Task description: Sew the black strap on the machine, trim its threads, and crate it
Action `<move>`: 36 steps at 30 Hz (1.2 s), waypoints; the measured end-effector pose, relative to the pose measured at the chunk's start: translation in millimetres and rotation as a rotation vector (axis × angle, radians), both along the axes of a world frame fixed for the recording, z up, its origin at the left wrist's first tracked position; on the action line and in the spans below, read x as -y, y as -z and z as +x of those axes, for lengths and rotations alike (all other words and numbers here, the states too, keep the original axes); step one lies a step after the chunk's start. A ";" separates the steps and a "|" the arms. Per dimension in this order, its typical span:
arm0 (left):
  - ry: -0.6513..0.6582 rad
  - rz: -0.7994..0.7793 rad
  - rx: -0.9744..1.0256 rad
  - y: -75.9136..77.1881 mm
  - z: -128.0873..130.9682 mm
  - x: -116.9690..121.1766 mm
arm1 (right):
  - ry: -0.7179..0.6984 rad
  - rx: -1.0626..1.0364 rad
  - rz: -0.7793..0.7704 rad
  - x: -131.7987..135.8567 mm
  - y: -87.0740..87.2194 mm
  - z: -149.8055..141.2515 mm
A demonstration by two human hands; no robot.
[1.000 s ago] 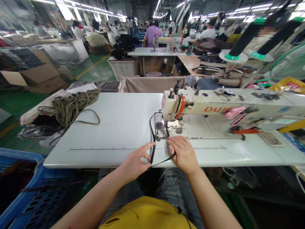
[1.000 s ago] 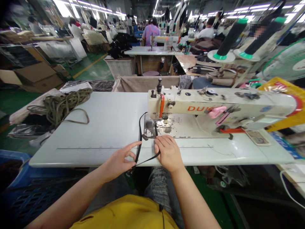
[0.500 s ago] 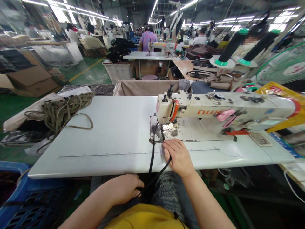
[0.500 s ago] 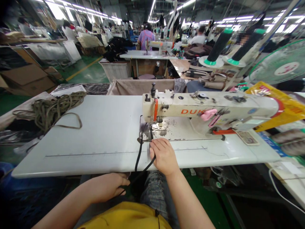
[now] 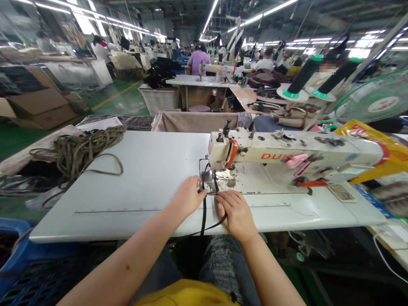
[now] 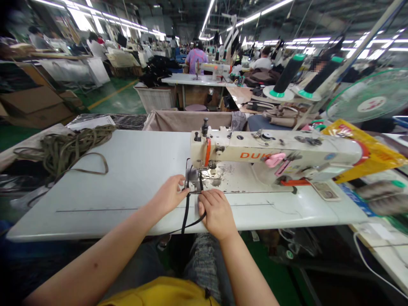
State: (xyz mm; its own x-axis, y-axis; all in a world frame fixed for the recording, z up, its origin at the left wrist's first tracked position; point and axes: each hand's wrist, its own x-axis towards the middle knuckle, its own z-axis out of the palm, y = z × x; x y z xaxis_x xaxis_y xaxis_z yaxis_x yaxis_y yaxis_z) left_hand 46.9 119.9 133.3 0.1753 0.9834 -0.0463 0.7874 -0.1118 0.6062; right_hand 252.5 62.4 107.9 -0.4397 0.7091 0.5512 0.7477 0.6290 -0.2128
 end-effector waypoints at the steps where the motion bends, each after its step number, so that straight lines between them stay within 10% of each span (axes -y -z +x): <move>1: -0.021 0.014 -0.021 1.3 3.7 -7.4 | -0.001 0.000 -0.001 0.0 0.4 0.2; 13: 0.014 -0.149 -0.119 -1.1 -16.5 -26.2 | -0.013 -0.006 -0.009 0.0 2.3 1.4; 23: 0.598 -0.619 -0.100 -34.8 -64.9 39.2 | -0.007 -0.009 0.018 -0.5 1.9 -0.2; 27: 0.407 -0.364 -0.114 -39.7 -56.2 25.9 | -0.015 -0.009 0.006 0.0 1.2 0.1; 36: -0.003 -0.101 0.004 -1.1 -4.6 -30.1 | -0.007 -0.001 -0.011 0.1 2.3 0.4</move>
